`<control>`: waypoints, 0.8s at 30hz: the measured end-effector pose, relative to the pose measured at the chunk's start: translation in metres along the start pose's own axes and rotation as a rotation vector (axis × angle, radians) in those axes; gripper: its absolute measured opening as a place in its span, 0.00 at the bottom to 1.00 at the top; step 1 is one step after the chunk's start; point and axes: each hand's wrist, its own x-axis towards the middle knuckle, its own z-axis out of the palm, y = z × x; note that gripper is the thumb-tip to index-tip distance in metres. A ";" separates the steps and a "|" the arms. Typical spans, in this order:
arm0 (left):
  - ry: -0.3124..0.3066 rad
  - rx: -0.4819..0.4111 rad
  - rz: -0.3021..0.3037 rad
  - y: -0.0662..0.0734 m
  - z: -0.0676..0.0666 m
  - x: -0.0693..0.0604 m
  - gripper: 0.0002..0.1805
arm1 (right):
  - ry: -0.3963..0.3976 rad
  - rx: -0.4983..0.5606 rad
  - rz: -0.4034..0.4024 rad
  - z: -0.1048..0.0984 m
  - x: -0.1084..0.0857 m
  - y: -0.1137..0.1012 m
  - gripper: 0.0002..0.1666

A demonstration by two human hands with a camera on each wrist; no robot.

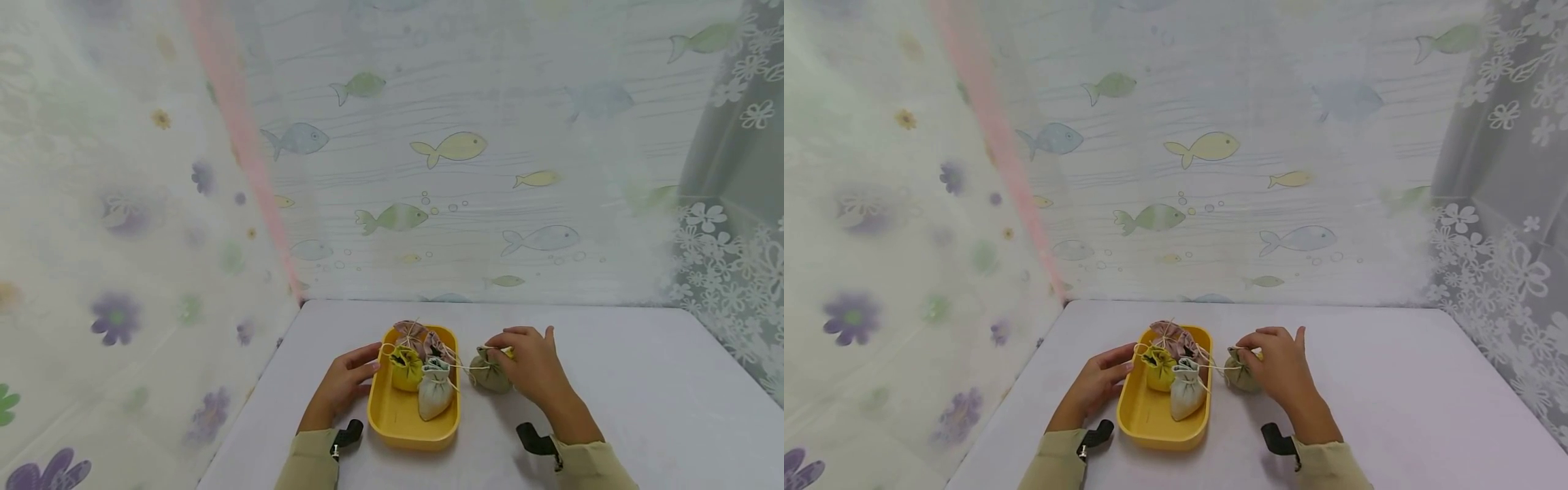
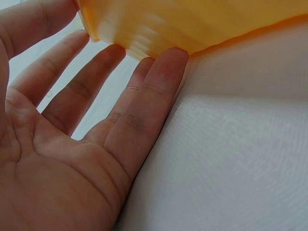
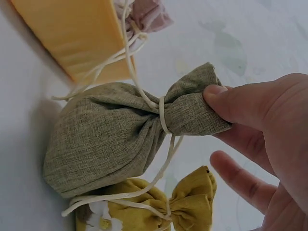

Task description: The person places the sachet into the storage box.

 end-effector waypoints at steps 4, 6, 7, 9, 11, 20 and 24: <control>0.000 -0.006 -0.002 0.000 0.000 0.001 0.38 | -0.020 0.002 0.012 -0.003 0.000 0.000 0.04; 0.001 -0.006 0.000 -0.001 0.000 0.001 0.38 | -0.022 -0.002 0.009 -0.006 0.000 -0.001 0.05; 0.001 -0.006 -0.002 -0.001 0.000 0.001 0.38 | -0.019 -0.004 0.004 -0.007 0.000 -0.002 0.05; 0.001 -0.007 0.002 -0.001 -0.001 0.001 0.38 | -0.003 0.007 -0.014 -0.010 0.001 -0.004 0.05; -0.003 -0.010 0.008 -0.001 -0.001 0.001 0.37 | 0.019 0.029 -0.037 -0.014 0.001 -0.007 0.05; -0.004 -0.010 0.004 0.000 -0.001 0.000 0.38 | 0.122 0.058 -0.118 -0.030 -0.001 -0.023 0.05; -0.003 -0.003 0.006 0.000 -0.001 -0.001 0.38 | 0.155 0.058 -0.137 -0.035 -0.003 -0.029 0.05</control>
